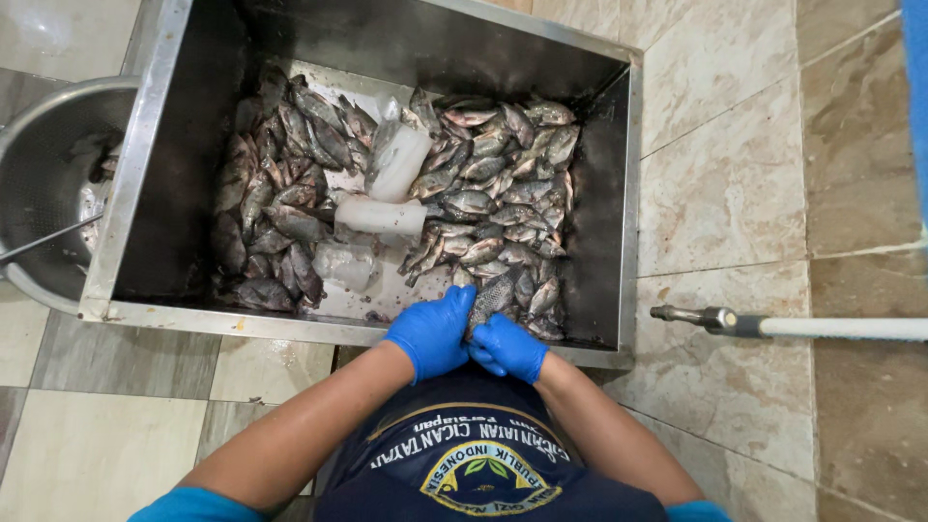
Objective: The person stands at a large metal bin filled with iced whole fish and cleans the fish one at a time, holding each fish over the bin and working on its body with their gloved hands before reaching for the next fish. A second person works with fish in bowls in the background.
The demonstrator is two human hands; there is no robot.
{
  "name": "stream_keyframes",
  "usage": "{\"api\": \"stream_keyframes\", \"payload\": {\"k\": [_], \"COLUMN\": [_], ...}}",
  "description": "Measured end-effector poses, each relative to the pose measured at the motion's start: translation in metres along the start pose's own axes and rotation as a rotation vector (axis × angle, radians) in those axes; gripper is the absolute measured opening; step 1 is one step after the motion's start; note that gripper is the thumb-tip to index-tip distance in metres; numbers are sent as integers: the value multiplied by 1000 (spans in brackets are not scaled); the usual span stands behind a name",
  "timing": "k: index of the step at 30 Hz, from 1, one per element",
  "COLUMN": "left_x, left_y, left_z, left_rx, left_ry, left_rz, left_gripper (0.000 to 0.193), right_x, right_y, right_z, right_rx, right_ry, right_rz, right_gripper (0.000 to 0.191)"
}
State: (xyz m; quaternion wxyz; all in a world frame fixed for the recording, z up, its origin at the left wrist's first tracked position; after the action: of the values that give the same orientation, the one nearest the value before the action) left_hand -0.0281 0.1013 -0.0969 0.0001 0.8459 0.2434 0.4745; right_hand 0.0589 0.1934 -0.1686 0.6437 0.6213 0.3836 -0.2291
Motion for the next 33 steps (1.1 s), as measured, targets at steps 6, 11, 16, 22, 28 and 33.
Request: {"api": "stream_keyframes", "payload": {"k": [6, 11, 16, 22, 28, 33], "left_x": [-9, -39, -67, -93, -99, -108], "left_y": [-5, -17, -21, -30, -34, -33], "left_z": [3, 15, 35, 61, 66, 67], "left_rx": [-70, -122, 31, 5, 12, 92], "left_ry": [250, 483, 770, 1228, 1486, 1485], "left_rz": [-62, -72, 113, -104, -158, -245], "left_gripper": [91, 94, 83, 83, 82, 74], "right_x": [6, -3, -5, -28, -49, -48], "right_y": [4, 5, 4, 4, 13, 8], "right_z": [0, 12, 17, 16, -35, -74], "right_rx": [-62, -264, -306, -392, -164, 59], "right_ry": [-236, -561, -677, -949, -1141, -600], "right_rz": [44, -57, -43, -238, -537, -463], "right_gripper": [25, 34, 33, 30, 20, 8]}}
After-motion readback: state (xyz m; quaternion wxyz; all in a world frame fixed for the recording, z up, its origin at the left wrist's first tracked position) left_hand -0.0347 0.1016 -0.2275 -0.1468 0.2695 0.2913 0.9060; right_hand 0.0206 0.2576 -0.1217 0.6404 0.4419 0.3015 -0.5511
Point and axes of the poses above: each hand's wrist, its own y-axis away from the middle knuckle, its own z-axis out of the palm, x = y × z, the point moved 7 cm from there along -y, towards the middle knuckle, and after that the axes turned 14 degrees about y, right-handed, at the moved point
